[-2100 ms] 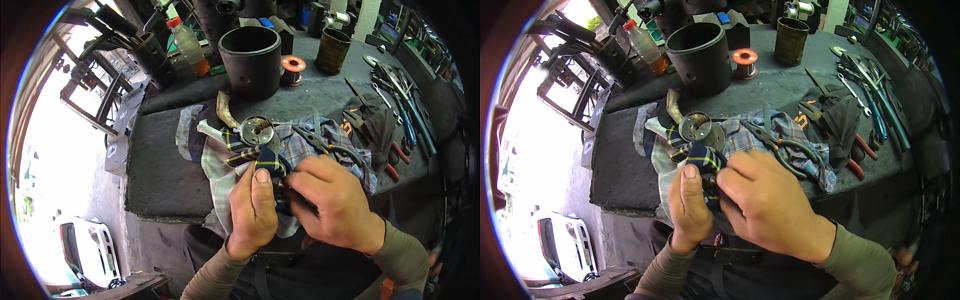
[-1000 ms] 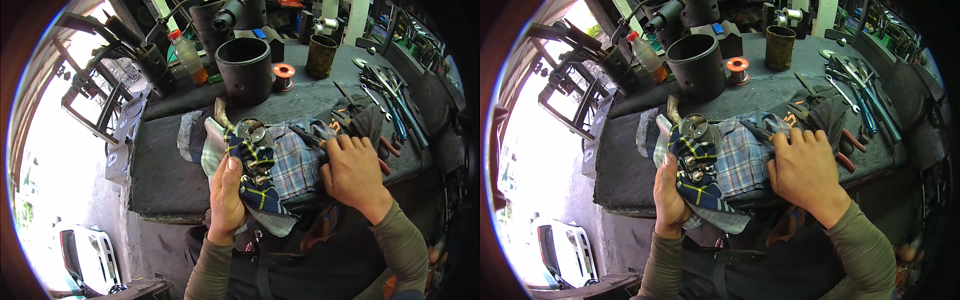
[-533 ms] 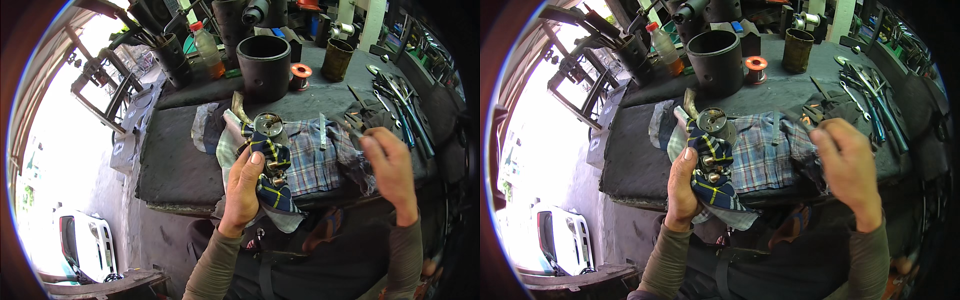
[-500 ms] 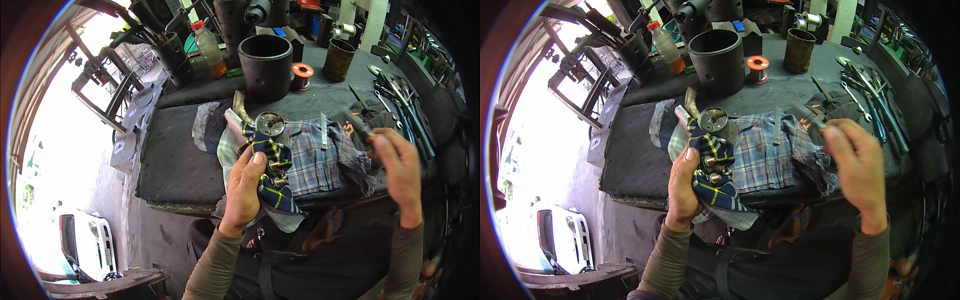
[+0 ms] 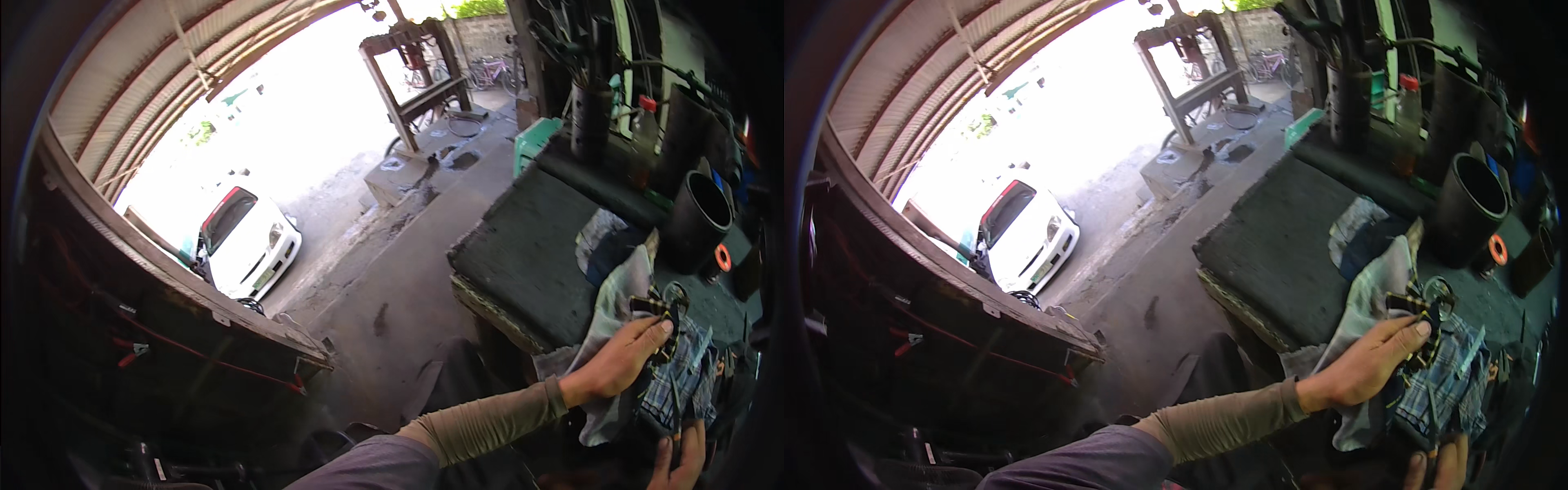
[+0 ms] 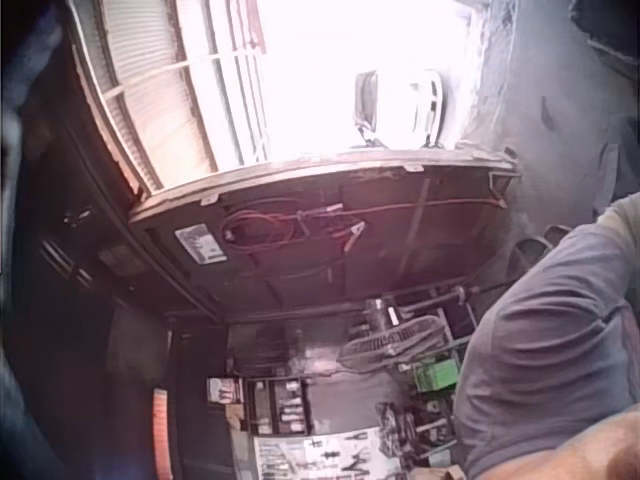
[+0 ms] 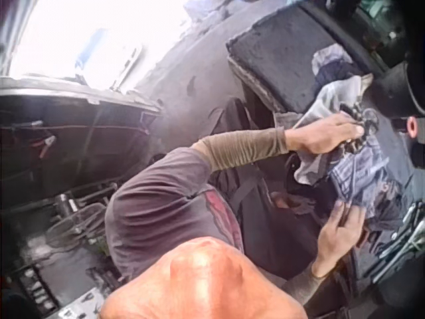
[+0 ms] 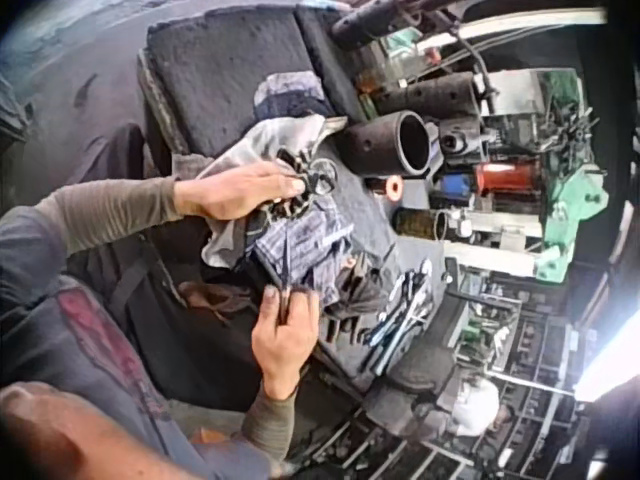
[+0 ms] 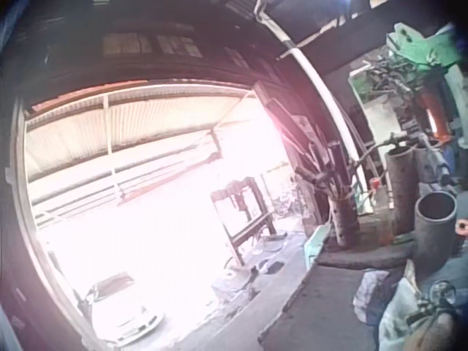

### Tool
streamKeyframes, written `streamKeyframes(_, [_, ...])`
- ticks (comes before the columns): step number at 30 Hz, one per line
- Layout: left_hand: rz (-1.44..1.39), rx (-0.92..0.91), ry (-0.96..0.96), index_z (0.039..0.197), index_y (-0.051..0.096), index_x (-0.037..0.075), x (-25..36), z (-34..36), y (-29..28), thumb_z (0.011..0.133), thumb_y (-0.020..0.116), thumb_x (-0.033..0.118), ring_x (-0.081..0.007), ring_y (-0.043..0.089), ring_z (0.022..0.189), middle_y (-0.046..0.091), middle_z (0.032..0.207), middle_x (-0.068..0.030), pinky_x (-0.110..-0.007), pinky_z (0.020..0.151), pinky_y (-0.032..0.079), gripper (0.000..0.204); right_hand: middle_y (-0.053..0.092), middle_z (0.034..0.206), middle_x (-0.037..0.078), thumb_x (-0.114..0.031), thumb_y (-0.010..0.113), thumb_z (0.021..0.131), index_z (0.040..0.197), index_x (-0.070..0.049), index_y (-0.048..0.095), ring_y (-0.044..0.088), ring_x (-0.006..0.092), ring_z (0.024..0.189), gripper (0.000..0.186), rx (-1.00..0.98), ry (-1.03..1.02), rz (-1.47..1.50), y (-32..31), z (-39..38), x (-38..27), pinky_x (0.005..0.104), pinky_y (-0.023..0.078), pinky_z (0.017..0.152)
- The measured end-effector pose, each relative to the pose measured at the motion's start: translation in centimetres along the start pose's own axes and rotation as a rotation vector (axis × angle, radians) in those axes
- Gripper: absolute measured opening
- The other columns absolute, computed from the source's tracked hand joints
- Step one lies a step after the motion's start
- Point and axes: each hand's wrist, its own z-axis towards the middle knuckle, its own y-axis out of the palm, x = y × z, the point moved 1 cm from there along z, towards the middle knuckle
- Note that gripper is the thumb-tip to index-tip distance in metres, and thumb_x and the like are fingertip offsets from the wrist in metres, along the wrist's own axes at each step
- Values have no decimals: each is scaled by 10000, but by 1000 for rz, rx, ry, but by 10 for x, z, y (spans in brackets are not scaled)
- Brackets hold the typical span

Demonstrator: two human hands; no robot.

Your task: The person disassembles a small cylindrical electrical component, removes internal parts, and uses pliers to adjust or remove a copper piece. The person then wipes the component with a cloth and continues manipulating the parts on a workbench.

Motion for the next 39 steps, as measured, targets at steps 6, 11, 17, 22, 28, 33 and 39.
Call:
streamKeyframes(6, [165, 116, 58, 1395, 632, -71, 27, -11, -2, 1165, 557, 251, -179, 621, 1179, 675, 1279, -111, -332, 1049, 503, 403, 644, 1140, 217, -86, 738, 974, 1136, 58, 647, 650, 400, 988, 235, -14, -21, -65, 1, 8, -8, 447, 523, 847])
streamKeyframes(11, [200, 97, 356, 1349, 672, -76, 19, -15, 5, 1140, 582, 140, -192, 667, 1159, 710, 1285, -144, -337, 1028, 538, 314, 639, 1165, 241, -91, 809, 860, 997, 48, 629, 653, 431, 969, 265, 85, -26, -70, 1, 3, 11, 498, 533, 810])
streamKeyframes(17, [178, 227, 104, 1220, 699, -54, 29, -20, 13, 1122, 546, 197, -156, 729, 951, 745, 1105, -123, -314, 855, 602, 310, 624, 1304, 295, -78, 805, 808, 1086, 101, 660, 642, 474, 1196, 361, 49, -20, -281, -1, -5, 9, 589, 515, 1007])
streamKeyframes(22, [146, 267, -48, 1190, 674, -2, 38, -22, 21, 1116, 507, 262, -166, 739, 871, 742, 1038, -109, -315, 811, 617, 320, 628, 1288, 308, -87, 763, 800, 1065, 121, 651, 659, 470, 1174, 356, 51, -58, -390, 9, -6, 5, 621, 517, 986])
streamKeyframes(28, [154, 164, -43, 1326, 654, -31, 37, -21, 11, 1146, 494, 305, -205, 762, 980, 757, 1154, -141, -350, 885, 636, 414, 646, 1257, 311, -106, 738, 802, 1051, 127, 657, 673, 461, 1140, 351, 80, -93, -445, 14, -4, 10, 610, 529, 950])
streamKeyframes(33, [193, 154, -44, 1388, 638, -34, 37, -21, 11, 1176, 461, 349, -221, 766, 1021, 753, 1203, -153, -379, 920, 637, 472, 651, 1249, 310, -124, 745, 791, 1025, 128, 663, 676, 452, 1130, 353, 115, -109, -452, 13, 0, 10, 593, 530, 937])
streamKeyframes(39, [217, 101, -35, 1453, 598, -35, 33, -22, 4, 1190, 423, 396, -238, 765, 1068, 737, 1271, -165, -394, 952, 638, 534, 648, 1239, 301, -274, 809, 761, 977, 124, 660, 671, 433, 1117, 476, 113, -131, -506, 13, -1, 10, 581, 525, 915])
